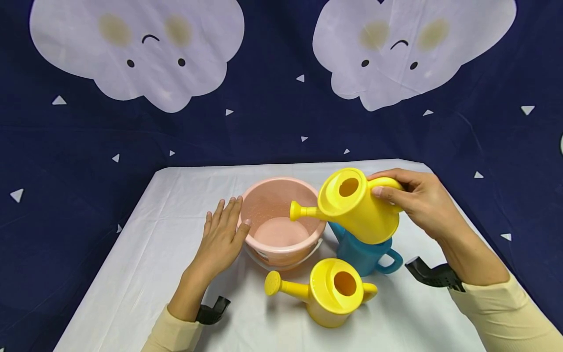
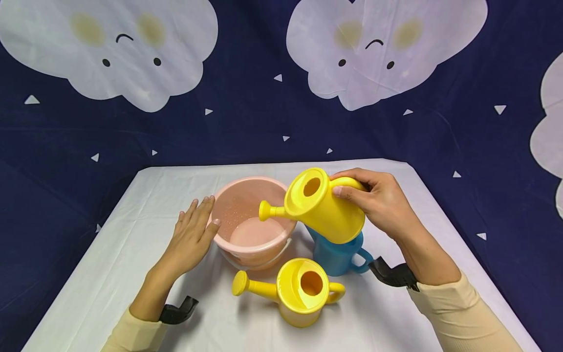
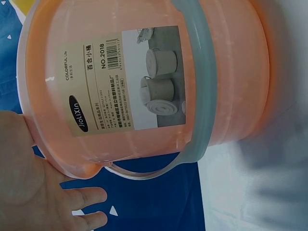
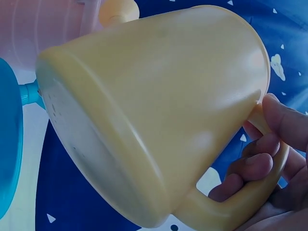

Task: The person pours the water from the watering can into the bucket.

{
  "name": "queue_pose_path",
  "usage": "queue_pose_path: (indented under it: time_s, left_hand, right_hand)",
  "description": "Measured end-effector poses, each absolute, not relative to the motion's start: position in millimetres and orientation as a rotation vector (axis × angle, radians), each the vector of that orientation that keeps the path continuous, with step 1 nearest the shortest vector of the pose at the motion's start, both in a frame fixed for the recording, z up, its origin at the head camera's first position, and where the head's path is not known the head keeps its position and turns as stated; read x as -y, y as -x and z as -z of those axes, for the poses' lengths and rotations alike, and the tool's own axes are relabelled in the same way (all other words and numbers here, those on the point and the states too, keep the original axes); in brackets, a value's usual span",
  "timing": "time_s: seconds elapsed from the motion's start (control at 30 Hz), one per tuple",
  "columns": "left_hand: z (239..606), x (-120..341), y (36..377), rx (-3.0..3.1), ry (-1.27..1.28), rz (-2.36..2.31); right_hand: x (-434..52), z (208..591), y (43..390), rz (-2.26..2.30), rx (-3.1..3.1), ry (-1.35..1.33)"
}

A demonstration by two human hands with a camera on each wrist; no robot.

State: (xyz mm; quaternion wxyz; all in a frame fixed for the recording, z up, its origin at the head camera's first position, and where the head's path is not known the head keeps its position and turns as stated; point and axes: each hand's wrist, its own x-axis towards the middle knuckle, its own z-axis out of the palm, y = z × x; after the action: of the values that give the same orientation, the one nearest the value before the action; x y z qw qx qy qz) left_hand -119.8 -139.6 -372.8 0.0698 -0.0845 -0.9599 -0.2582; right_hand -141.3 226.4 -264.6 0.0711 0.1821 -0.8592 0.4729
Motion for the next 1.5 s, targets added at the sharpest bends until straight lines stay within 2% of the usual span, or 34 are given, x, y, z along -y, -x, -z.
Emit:
queue_pose_path:
  time_s: [1.5]
  left_hand:
    - [372, 140, 119, 2.880, 0.260, 0.769]
  right_hand:
    - [-216, 250, 145, -1.306, 2.619, -0.637]
